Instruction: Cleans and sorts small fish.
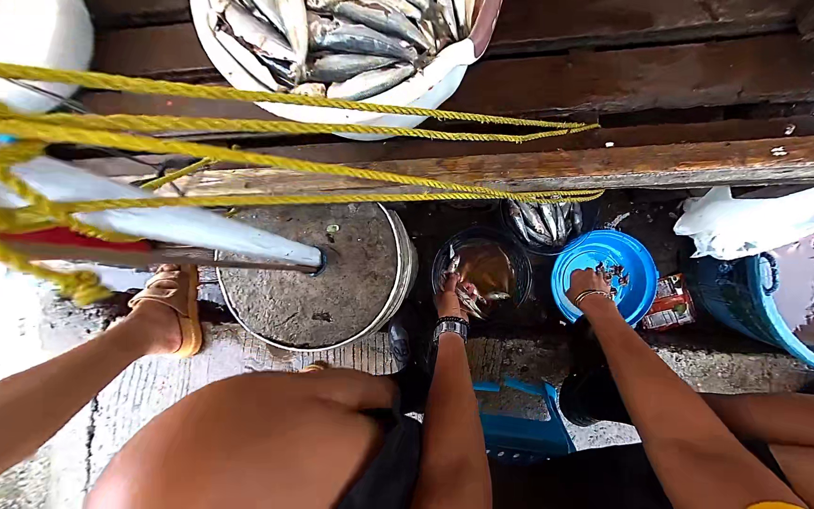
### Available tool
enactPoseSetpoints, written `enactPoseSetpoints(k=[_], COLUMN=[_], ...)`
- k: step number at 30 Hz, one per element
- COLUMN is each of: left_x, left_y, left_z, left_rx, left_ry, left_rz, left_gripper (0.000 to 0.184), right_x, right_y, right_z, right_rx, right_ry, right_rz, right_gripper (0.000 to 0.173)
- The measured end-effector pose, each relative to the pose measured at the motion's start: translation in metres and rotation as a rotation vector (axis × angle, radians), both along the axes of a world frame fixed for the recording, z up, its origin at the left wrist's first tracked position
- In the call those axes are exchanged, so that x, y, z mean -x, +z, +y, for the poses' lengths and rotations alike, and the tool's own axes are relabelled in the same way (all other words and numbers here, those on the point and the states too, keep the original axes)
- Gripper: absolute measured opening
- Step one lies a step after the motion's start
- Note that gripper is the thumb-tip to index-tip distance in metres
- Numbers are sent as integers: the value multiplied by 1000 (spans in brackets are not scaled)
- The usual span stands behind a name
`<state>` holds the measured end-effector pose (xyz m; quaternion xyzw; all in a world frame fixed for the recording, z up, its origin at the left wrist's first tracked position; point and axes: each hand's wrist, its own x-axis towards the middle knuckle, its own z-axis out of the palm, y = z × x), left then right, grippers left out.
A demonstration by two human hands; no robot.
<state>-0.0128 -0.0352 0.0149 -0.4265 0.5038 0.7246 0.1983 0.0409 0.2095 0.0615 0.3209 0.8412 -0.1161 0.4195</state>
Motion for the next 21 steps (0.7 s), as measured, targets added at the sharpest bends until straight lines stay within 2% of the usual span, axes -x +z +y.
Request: enactPoseSetpoints(k=[3,6,9,14,17,21], left_x=[-6,-11,-15,-21,-17,-14], left_y=[-9,-15,-21,-24,-25,-30], left_z=[1,0,-2,-1,2,6], left_rx=[53,111,144,234,266,250], left_ry=[-36,-107,-199,-386,-409,-309], left_rz=[-68,-139,-193,-198,-157,8], left_gripper=[20,21,23,31,36,27], right_x=[17,35,38,18,28,53], right_y=[-24,-64,-96,-145,-141,-121], right_z=[-23,-67,-99,-116,-111,-84], right_rx=[52,253,359,435,477,587], right_ry=[-41,79,190,292,273,190], right_rz=[86,49,-62,-19,-69,-97], right_gripper=[43,35,41,52,55,46])
